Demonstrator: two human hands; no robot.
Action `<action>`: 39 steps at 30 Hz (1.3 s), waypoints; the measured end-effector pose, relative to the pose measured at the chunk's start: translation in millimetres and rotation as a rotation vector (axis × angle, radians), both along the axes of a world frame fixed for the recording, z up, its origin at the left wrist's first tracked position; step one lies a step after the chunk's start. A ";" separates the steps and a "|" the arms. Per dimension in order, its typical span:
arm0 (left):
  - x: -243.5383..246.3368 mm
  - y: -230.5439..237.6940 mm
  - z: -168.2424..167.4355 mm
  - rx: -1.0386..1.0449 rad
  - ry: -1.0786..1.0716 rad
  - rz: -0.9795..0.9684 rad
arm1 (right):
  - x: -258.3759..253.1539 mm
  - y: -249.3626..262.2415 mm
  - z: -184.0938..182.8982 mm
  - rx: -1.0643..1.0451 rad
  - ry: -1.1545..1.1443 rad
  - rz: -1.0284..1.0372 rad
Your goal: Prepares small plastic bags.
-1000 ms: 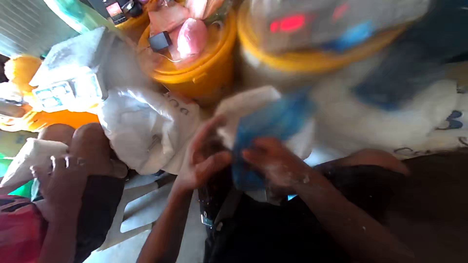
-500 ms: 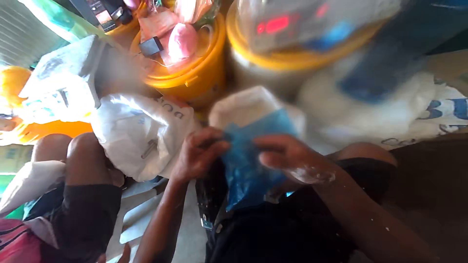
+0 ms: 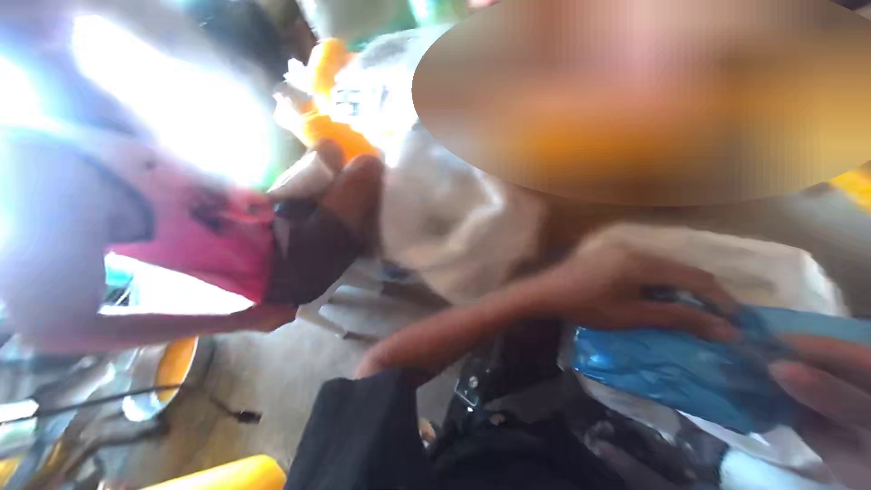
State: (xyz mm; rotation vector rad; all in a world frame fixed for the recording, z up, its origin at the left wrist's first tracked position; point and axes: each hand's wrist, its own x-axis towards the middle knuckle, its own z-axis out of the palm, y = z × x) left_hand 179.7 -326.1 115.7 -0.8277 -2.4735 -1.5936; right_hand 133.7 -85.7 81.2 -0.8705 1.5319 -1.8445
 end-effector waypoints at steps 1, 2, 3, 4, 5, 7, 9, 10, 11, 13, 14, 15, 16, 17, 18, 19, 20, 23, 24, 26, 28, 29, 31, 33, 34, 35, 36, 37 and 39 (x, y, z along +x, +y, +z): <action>2.7 -0.7 2.9 -0.007 -0.012 0.020 | -4.4 1.0 -1.0 -0.036 0.014 0.038; 5.4 -2.0 5.6 -0.024 -0.035 0.031 | -7.5 1.2 -2.9 -0.079 0.028 0.057; 7.3 -3.5 7.3 -0.048 -0.052 0.036 | -9.6 1.4 -4.5 -0.119 0.033 0.066; 8.4 -4.7 7.0 -0.067 -0.059 0.038 | -10.4 2.0 -5.9 -0.145 0.030 0.067; 9.0 -6.0 5.1 -0.079 -0.056 0.044 | -9.7 2.7 -6.8 -0.157 0.022 0.066; 9.9 -8.5 0.3 -0.082 -0.045 0.054 | -4.2 4.2 -9.4 -0.153 -0.044 0.059; 9.5 -10.3 -1.3 -0.082 -0.037 0.051 | 7.3 4.5 -10.5 -0.112 -0.143 0.068; 9.5 -10.7 -1.5 -0.084 -0.031 0.045 | 13.7 4.4 -11.2 -0.091 -0.184 0.072; 9.4 -10.5 -1.7 -0.087 -0.030 0.039 | 18.9 4.8 -12.6 -0.079 -0.220 0.055; 7.3 -11.2 -1.5 -0.105 -0.041 0.032 | 22.5 4.8 -13.5 -0.080 -0.213 0.002; 6.0 -12.9 -1.4 -0.120 -0.046 0.033 | 21.1 5.0 -14.1 -0.100 -0.185 -0.018; 5.4 -15.5 -0.9 -0.142 -0.056 0.039 | 19.1 4.9 -14.4 -0.119 -0.154 -0.047; 5.6 -19.1 0.3 -0.173 -0.072 0.053 | 17.5 4.5 -14.2 -0.124 -0.118 -0.092; 6.9 -23.5 4.1 -0.216 -0.112 0.071 | 17.1 3.7 -13.8 -0.119 -0.084 -0.154; 8.1 -28.8 7.8 -0.262 -0.160 0.092 | 18.0 2.0 -12.4 -0.110 -0.059 -0.229; 8.9 -34.8 9.9 -0.304 -0.206 0.126 | 19.4 -0.2 -10.1 -0.102 -0.045 -0.311; 9.7 -42.0 9.1 -0.335 -0.243 0.168 | 20.7 -2.6 -7.5 -0.092 -0.035 -0.381; 10.9 -65.1 -1.4 -0.388 -0.229 0.369 | 18.8 -9.5 -6.6 -0.100 0.036 -0.467; 12.9 -69.5 -2.1 -0.372 -0.238 0.428 | 17.9 -13.4 -8.2 -0.108 0.067 -0.486; 23.5 -64.6 0.3 -0.255 -0.214 0.532 | 18.5 -23.9 -13.2 -0.114 0.099 -0.528; 40.1 -42.1 0.7 -0.008 -0.185 0.488 | 23.2 -36.5 -12.4 -0.099 0.086 -0.552; 46.6 -27.6 -0.4 0.098 -0.197 0.392 | 26.0 -42.0 -10.4 -0.094 0.079 -0.538; 51.3 -3.4 -8.5 0.200 -0.202 0.255 | 29.3 -48.5 -8.3 -0.101 0.086 -0.431; 48.3 8.6 -19.9 0.225 -0.120 0.281 | 29.2 -46.8 -8.5 -0.114 0.090 -0.283; 45.9 9.9 -23.4 0.230 -0.075 0.316 | 27.2 -43.2 -8.1 -0.114 0.084 -0.223; 43.6 9.3 -25.2 0.230 -0.041 0.341 | 24.5 -38.7 -7.8 -0.115 0.073 -0.175; 42.0 8.1 -26.5 0.224 -0.018 0.352 | 22.6 -34.5 -7.6 -0.110 0.065 -0.148; 40.9 7.1 -27.9 0.211 -0.002 0.351 | 22.0 -31.5 -7.4 -0.093 0.071 -0.145; 39.3 6.8 -30.8 0.162 0.026 0.339 | 22.8 -29.0 -8.4 -0.058 0.079 -0.195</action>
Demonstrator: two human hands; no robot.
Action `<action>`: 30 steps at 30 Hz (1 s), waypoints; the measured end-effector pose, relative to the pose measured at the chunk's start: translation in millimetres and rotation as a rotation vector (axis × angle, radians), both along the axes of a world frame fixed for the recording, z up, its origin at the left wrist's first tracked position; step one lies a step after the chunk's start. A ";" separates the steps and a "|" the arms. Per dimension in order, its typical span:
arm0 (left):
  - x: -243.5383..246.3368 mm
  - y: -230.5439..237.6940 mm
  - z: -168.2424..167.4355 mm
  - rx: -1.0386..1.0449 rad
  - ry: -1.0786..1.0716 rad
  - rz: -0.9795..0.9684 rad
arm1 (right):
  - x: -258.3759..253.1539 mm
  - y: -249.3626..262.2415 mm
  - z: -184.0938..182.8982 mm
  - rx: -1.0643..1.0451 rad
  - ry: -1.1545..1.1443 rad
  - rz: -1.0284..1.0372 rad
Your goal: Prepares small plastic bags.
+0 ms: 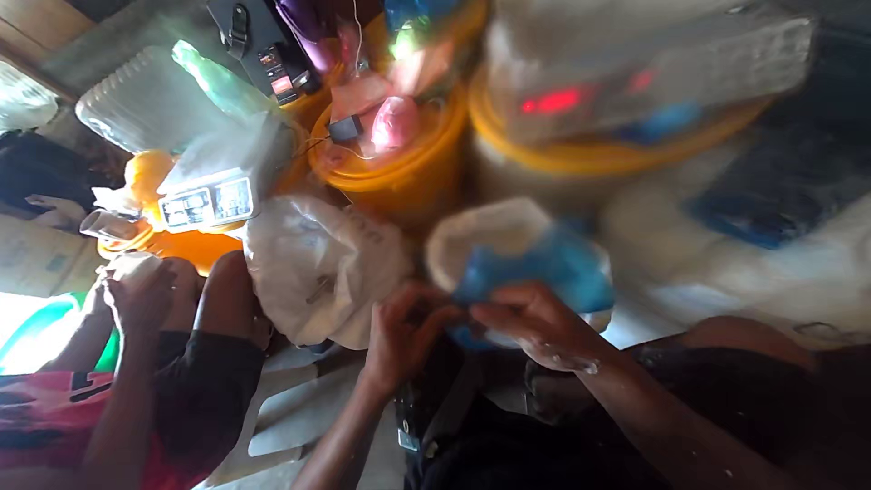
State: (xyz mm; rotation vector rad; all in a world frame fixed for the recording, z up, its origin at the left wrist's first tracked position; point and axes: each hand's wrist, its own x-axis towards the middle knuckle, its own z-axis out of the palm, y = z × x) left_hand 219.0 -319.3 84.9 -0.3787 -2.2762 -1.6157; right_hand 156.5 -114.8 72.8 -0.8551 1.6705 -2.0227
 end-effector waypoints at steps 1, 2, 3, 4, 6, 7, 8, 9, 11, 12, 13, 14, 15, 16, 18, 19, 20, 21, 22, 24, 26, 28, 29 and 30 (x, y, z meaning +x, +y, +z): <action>-1.0 0.4 -1.2 -0.035 0.004 -0.005 | 0.8 -0.5 -0.7 0.017 0.001 -0.046; -1.8 1.4 -2.0 -0.069 0.001 -0.010 | 1.6 -1.6 -1.6 0.034 0.004 -0.096; -2.2 2.5 -2.3 -0.094 -0.007 -0.017 | 2.1 -2.9 -3.1 0.040 0.001 -0.138; -2.6 3.4 -2.8 -0.105 -0.015 -0.029 | 2.6 -4.1 -4.3 0.038 -0.003 -0.167; -2.4 4.6 -4.0 -0.074 -0.046 -0.071 | 3.0 -5.5 -6.4 0.032 -0.007 -0.202; -1.7 4.6 -3.5 -0.030 -0.074 -0.109 | 3.5 -6.1 -7.3 0.035 -0.006 -0.214; 0.1 4.1 -1.7 0.025 -0.114 -0.160 | 4.5 -6.5 -7.6 0.046 -0.008 -0.229; 2.5 3.7 1.4 0.075 -0.162 -0.214 | 5.9 -7.1 -6.9 0.056 -0.019 -0.246; 5.2 3.0 9.0 0.123 -0.232 -0.281 | 5.1 -11.1 -3.5 0.059 -0.055 -0.253; 6.9 4.0 10.0 0.120 -0.239 -0.282 | 4.8 -14.3 -3.3 0.044 -0.082 -0.239; 7.8 6.1 7.9 0.098 -0.222 -0.259 | 5.0 -17.1 -4.1 0.027 -0.109 -0.218; 7.1 8.4 3.9 0.084 -0.188 -0.225 | 4.7 -18.7 -4.7 0.008 -0.123 -0.185; 5.8 9.6 0.3 0.099 -0.169 -0.195 | 4.4 -18.9 -5.9 -0.028 -0.132 -0.152; 4.2 9.5 -1.6 0.145 -0.176 -0.167 | 4.2 -18.2 -7.0 -0.068 -0.133 -0.137; 1.1 5.2 -3.0 0.337 -0.262 -0.106 | 4.0 -13.3 -10.0 -0.096 -0.075 -0.145; 0.2 2.6 -1.7 0.451 -0.338 -0.062 | 4.2 -11.1 -11.8 -0.078 -0.028 -0.169; -0.4 0.8 0.3 0.553 -0.417 -0.030 | 4.6 -8.4 -13.2 -0.052 0.011 -0.198; 0.0 -0.7 1.8 0.606 -0.482 -0.037 | 5.1 -6.2 -14.0 -0.036 0.031 -0.214; 1.6 -2.2 3.4 0.608 -0.533 -0.099 | 5.9 -5.6 -13.9 -0.022 0.042 -0.214; 5.2 3.7 6.2 0.559 -0.571 -0.237 | 9.9 -7.7 -13.8 -0.002 0.062 -0.169; 3.1 11.5 3.9 0.513 -0.548 -0.242 | 13.7 -10.1 -15.2 -0.035 0.059 -0.135; -1.8 8.0 -2.2 0.493 -0.536 -0.156 | 14.8 -8.2 -14.2 -0.027 0.039 -0.136; -2.8 3.9 -7.4 0.464 -0.516 -0.080 | 14.3 -7.1 -12.7 -0.007 0.038 -0.125; -3.5 -0.7 -14.4 0.389 -0.465 0.009 | 13.2 -6.8 -11.0 0.015 0.042 -0.104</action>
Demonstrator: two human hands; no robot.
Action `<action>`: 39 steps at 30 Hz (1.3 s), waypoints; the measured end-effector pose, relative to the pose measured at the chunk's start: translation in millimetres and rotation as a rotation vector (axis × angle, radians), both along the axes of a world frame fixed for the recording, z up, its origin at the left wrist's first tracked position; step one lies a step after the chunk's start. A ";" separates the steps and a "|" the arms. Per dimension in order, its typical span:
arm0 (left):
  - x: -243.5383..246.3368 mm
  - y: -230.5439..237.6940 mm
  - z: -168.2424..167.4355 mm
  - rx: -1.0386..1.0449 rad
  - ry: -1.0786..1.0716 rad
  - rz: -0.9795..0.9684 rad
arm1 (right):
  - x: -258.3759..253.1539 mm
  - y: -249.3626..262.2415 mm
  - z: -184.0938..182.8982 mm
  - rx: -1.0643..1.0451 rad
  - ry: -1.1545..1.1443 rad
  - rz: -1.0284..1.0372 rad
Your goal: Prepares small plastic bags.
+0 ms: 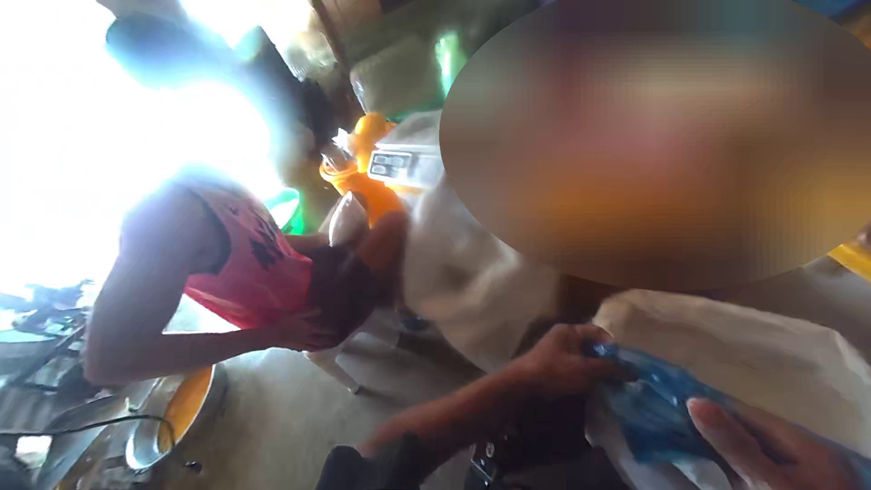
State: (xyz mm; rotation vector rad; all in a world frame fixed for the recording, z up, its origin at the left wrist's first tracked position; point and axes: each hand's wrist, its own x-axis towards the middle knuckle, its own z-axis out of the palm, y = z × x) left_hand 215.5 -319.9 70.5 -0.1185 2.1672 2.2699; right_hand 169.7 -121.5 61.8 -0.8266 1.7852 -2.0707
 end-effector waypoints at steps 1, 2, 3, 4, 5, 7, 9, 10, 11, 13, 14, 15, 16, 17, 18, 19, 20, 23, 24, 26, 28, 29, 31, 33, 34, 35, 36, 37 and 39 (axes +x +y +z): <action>-0.2 -4.4 -6.9 -0.138 0.042 0.069 | -1.3 -0.5 1.6 0.020 0.011 0.019; 0.6 -7.7 -12.2 -0.282 0.062 0.116 | -3.6 -0.5 1.2 0.017 0.009 0.043; 2.2 -10.0 -15.7 -0.401 0.063 0.137 | -7.3 -0.2 -0.2 -0.022 -0.007 0.082; 4.2 -11.5 -19.2 -0.486 0.072 0.144 | -12.1 -0.1 -1.6 -0.091 -0.045 0.141; 6.1 -12.6 -22.6 -0.551 0.095 0.151 | -17.0 -0.8 -2.2 -0.180 -0.105 0.211; 10.2 -17.4 -25.3 -0.644 0.121 0.166 | -23.8 -2.7 -2.3 -0.348 -0.252 0.324; 14.0 -24.5 -20.8 -0.674 0.030 0.170 | -25.3 -0.1 -1.6 -0.451 -0.444 0.370; 15.0 -28.1 -18.0 -0.661 -0.024 0.176 | -26.3 2.8 -1.8 -0.487 -0.518 0.380; 15.6 -31.9 -17.9 -0.618 -0.057 0.188 | -27.7 6.2 -2.4 -0.512 -0.558 0.382; 17.0 -34.3 -16.6 -0.393 -0.134 0.191 | -31.5 13.3 -5.6 -0.500 -0.524 0.343; 18.3 -30.4 -11.7 -0.210 -0.199 0.176 | -33.9 17.6 -8.2 -0.468 -0.456 0.316; 19.8 -24.1 -3.9 -0.002 -0.295 0.153 | -36.8 22.3 -11.0 -0.422 -0.367 0.294; 20.6 -17.5 3.5 0.194 -0.380 0.115 | -38.9 26.6 -11.8 -0.349 -0.257 0.262; 21.0 -11.5 8.1 0.365 -0.436 0.066 | -39.2 29.9 -10.5 -0.255 -0.161 0.213; 21.3 -5.7 9.2 0.518 -0.455 0.014 | -37.5 32.3 -9.7 -0.147 -0.091 0.154; 22.0 0.3 7.0 0.663 -0.443 -0.044 | -34.5 34.0 -10.6 -0.019 -0.038 0.091; 23.2 7.0 4.0 0.792 -0.411 -0.099 | -31.0 34.3 -14.4 0.099 -0.016 0.036; 24.2 22.4 -0.7 1.065 -0.253 -0.231 | -29.3 29.9 -42.5 0.225 -0.120 -0.082; 24.5 24.4 -0.7 1.122 -0.203 -0.246 | -29.3 28.2 -51.9 0.211 -0.166 -0.094; 25.3 21.9 -3.3 1.171 -0.115 -0.248 | -23.0 24.5 -58.9 0.218 -0.219 -0.056; 27.4 11.8 -6.0 1.157 -0.058 -0.210 | -11.5 22.4 -59.4 0.267 -0.267 0.034; 28.3 4.5 -5.2 1.104 -0.043 -0.174 | -7.7 23.2 -59.0 0.300 -0.289 0.082; 31.2 -10.3 -0.1 0.905 -0.033 -0.062 | -9.3 27.7 -57.1 0.331 -0.290 0.152; 33.1 -17.2 5.4 0.694 -0.060 0.057 | -25.3 38.9 -55.7 0.277 -0.224 0.216; 33.1 -15.7 7.0 0.615 -0.079 0.081 | -33.6 41.7 -50.1 0.253 -0.161 0.234; 32.8 -11.0 7.3 0.568 -0.104 0.067 | -39.0 40.4 -40.8 0.261 -0.068 0.243; 32.0 -4.1 7.1 0.545 -0.130 0.013 | -41.3 35.2 -30.4 0.296 0.028 0.247; 30.5 3.9 7.3 0.535 -0.155 -0.064 | -41.5 28.3 -22.5 0.339 0.107 0.233; 28.0 13.7 11.1 0.521 -0.172 -0.210 | -40.8 10.0 -15.0 0.409 0.253 0.144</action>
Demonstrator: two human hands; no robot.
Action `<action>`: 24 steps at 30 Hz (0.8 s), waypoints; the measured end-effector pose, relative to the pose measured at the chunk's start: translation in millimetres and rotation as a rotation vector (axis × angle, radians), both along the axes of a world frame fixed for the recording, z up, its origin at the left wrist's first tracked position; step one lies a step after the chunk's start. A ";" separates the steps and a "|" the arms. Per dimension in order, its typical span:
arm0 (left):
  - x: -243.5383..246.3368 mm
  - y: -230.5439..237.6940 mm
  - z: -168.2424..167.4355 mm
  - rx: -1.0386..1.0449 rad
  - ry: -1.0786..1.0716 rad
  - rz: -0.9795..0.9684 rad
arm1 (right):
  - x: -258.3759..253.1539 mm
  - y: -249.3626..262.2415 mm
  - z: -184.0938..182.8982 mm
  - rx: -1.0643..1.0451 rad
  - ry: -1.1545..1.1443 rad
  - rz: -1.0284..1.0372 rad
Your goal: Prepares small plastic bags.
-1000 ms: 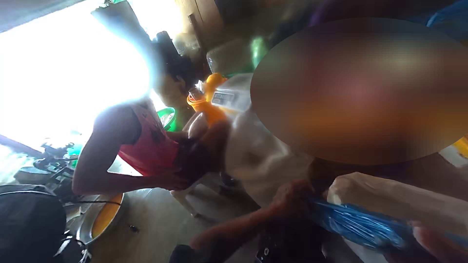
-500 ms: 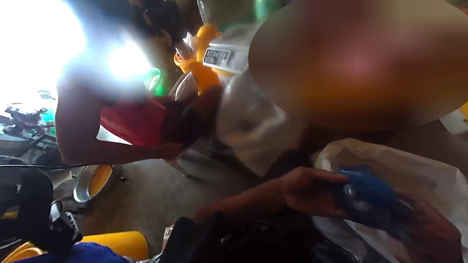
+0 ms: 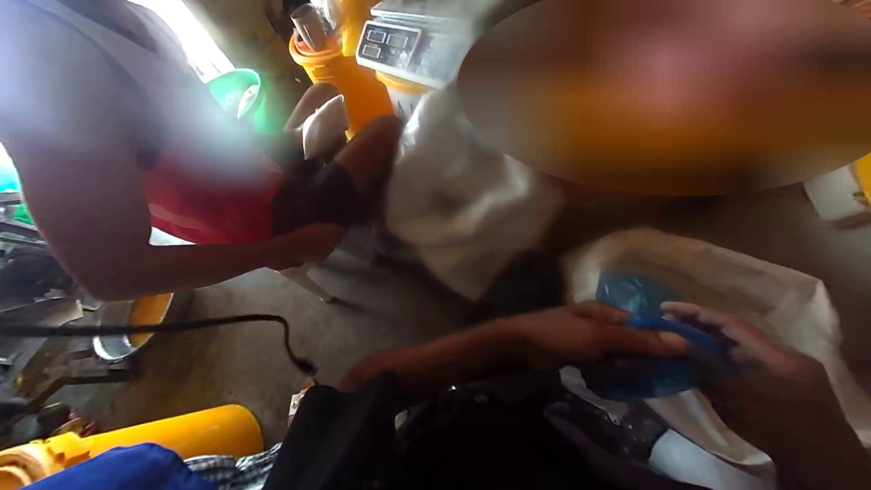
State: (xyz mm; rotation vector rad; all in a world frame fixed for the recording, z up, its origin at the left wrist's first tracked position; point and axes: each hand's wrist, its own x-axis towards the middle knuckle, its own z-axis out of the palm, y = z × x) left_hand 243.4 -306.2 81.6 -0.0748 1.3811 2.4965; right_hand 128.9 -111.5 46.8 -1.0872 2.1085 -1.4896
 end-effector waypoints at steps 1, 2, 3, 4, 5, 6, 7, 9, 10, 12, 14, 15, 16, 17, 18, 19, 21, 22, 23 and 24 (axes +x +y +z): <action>-0.2 -2.3 5.0 -0.022 0.016 -0.043 | -2.4 -8.5 2.1 0.015 0.069 -0.052; 0.2 -8.9 11.7 -0.065 0.026 -0.058 | -7.3 -12.7 2.5 0.022 0.120 -0.106; 0.1 -17.5 17.2 -0.109 0.023 -0.041 | -12.7 -12.7 2.3 0.025 0.144 -0.171; -1.7 -27.9 19.3 -0.143 0.028 -0.007 | -17.9 -12.3 4.3 0.033 0.137 -0.232; -5.3 -40.6 17.6 -0.153 0.046 0.031 | -22.6 -12.2 6.7 0.048 0.113 -0.277; -8.7 -55.2 14.1 -0.133 0.066 0.074 | -26.3 -13.5 8.0 0.051 0.088 -0.300; -10.1 -69.6 13.2 -0.101 0.080 0.115 | -26.8 -16.8 9.4 0.046 0.071 -0.308; -9.4 -88.6 17.6 -0.035 0.108 0.189 | -22.0 -26.7 12.7 0.021 0.054 -0.304; -8.9 -93.3 19.8 0.003 0.134 0.199 | -19.0 -32.2 13.1 0.001 0.052 -0.291; -8.1 -90.4 19.7 0.077 0.191 0.203 | -11.6 -42.9 8.4 -0.009 0.057 -0.262; -6.4 -78.0 16.2 0.154 0.231 0.138 | -0.7 -55.9 2.7 0.028 0.036 -0.268; -6.6 -72.3 14.7 0.209 0.230 0.097 | 3.4 -62.2 0.6 0.036 0.005 -0.279; -7.0 -68.3 14.0 0.264 0.209 0.077 | 5.5 -66.1 -0.8 0.027 -0.045 -0.280; -7.7 -67.8 14.8 0.304 0.181 0.087 | 5.4 -66.3 -1.0 0.014 -0.107 -0.258; -8.8 -71.1 17.3 0.324 0.156 0.138 | 3.3 -62.6 -0.2 -0.012 -0.159 -0.214; -9.9 -77.6 21.3 0.326 0.138 0.223 | -0.8 -55.5 1.0 -0.053 -0.213 -0.140; -11.4 -98.9 33.1 0.281 0.180 0.385 | -12.9 -36.9 2.3 -0.156 -0.228 0.013; -10.9 -109.8 40.7 0.222 0.228 0.461 | -18.8 -27.0 2.7 -0.192 -0.184 0.041; -9.9 -117.8 47.6 0.132 0.279 0.551 | -22.6 -17.8 4.2 -0.218 -0.127 0.022; -9.6 -123.6 52.7 0.036 0.332 0.637 | -24.7 -10.1 6.6 -0.233 -0.069 -0.013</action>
